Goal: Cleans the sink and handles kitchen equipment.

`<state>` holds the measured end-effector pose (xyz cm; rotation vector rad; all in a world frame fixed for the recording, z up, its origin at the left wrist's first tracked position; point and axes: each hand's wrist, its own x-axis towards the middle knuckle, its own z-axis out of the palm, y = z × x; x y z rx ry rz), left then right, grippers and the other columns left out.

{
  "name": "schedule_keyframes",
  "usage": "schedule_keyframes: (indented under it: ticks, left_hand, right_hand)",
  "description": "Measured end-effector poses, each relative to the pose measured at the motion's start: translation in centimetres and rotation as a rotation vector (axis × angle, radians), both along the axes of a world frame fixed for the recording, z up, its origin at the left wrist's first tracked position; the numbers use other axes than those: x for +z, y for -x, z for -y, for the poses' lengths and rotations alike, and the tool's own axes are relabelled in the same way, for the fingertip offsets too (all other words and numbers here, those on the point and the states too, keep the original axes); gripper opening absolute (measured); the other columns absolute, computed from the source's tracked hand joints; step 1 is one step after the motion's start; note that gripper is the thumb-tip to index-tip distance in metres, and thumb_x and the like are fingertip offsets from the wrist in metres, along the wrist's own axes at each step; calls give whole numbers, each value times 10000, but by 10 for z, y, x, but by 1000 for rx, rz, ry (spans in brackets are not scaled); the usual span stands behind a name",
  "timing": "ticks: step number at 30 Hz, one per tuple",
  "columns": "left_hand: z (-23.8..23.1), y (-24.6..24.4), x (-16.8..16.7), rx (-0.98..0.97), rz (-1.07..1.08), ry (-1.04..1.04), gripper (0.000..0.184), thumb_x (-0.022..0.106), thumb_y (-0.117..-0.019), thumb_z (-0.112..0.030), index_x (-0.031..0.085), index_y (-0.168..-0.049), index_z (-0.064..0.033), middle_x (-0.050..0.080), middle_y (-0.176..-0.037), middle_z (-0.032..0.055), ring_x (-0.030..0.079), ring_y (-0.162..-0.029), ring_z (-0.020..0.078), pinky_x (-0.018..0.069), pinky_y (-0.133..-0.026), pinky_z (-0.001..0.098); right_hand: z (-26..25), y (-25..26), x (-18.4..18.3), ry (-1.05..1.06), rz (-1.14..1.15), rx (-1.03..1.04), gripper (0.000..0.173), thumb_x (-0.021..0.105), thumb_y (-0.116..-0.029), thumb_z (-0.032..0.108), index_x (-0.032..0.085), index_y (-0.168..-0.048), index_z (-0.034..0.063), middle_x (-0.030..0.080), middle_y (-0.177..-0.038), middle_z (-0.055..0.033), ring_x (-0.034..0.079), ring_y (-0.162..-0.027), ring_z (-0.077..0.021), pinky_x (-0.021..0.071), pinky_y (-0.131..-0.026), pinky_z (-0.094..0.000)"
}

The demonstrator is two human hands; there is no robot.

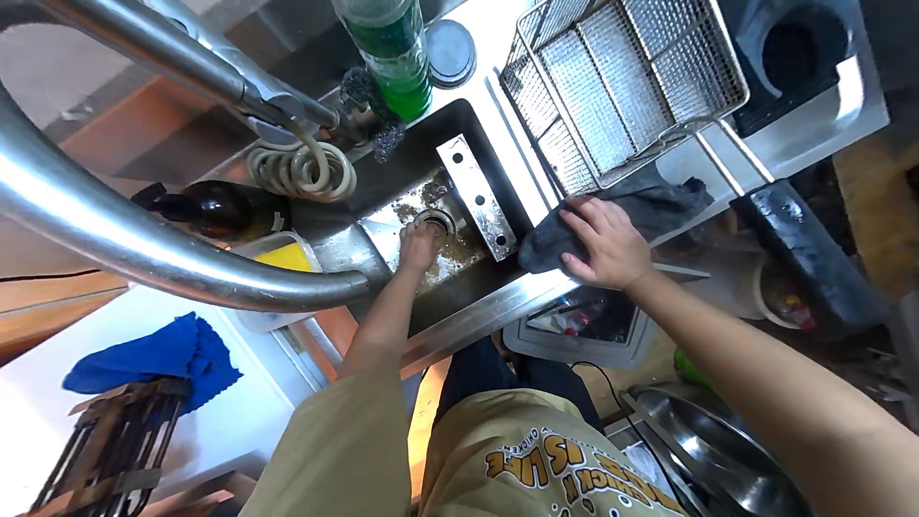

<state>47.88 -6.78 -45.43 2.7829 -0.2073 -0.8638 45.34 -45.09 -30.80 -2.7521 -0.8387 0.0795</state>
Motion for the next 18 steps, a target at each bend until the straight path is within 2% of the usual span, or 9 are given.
schedule_keyframes:
  ticks: [4, 7, 9, 15, 18]
  left_hand:
    - [-4, 8, 9, -64, 48, -23, 399, 747, -878, -162, 654, -1242, -31, 619, -1313, 199, 521, -1273, 437, 357, -1118, 605]
    - [-5, 14, 25, -66, 51, -5, 520, 818, -805, -148, 627, -1267, -4, 608, -1308, 233, 521, -1265, 461, 370, -1098, 629]
    - [-3, 19, 38, -51, 40, -2, 580, 837, -786, -147, 611, -1296, 11, 598, -1314, 251, 517, -1261, 476, 410, -1061, 629]
    - [-1, 44, 83, -27, 74, -30, 524, 801, -829, -125, 599, -1284, 39, 578, -1309, 274, 504, -1273, 489, 444, -1031, 630]
    - [10, 60, 122, -3, 123, -45, 505, 795, -845, -119, 607, -1289, 31, 579, -1331, 261, 507, -1290, 471, 450, -1046, 610]
  right_hand:
    - [-1, 0, 2, -9, -14, 1, 720, 402, -964, 560, 550, -1465, 65, 489, -1559, -175, 464, -1445, -361, 360, -1194, -529]
    - [-1, 1, 3, -20, -4, 4, 723, 387, -968, 568, 550, -1463, 66, 490, -1558, -178, 463, -1445, -368, 355, -1194, -531]
    - [-1, 2, 4, -32, -9, 1, 722, 382, -972, 571, 548, -1468, 72, 490, -1559, -177, 456, -1451, -367, 345, -1203, -530]
    - [3, 4, 4, -84, 10, 13, 710, 403, -984, 576, 536, -1479, 84, 492, -1558, -171, 459, -1451, -362, 342, -1206, -533]
    - [5, 6, 3, -119, 21, 10, 698, 413, -985, 580, 544, -1477, 102, 485, -1569, -159, 455, -1459, -343, 337, -1215, -528]
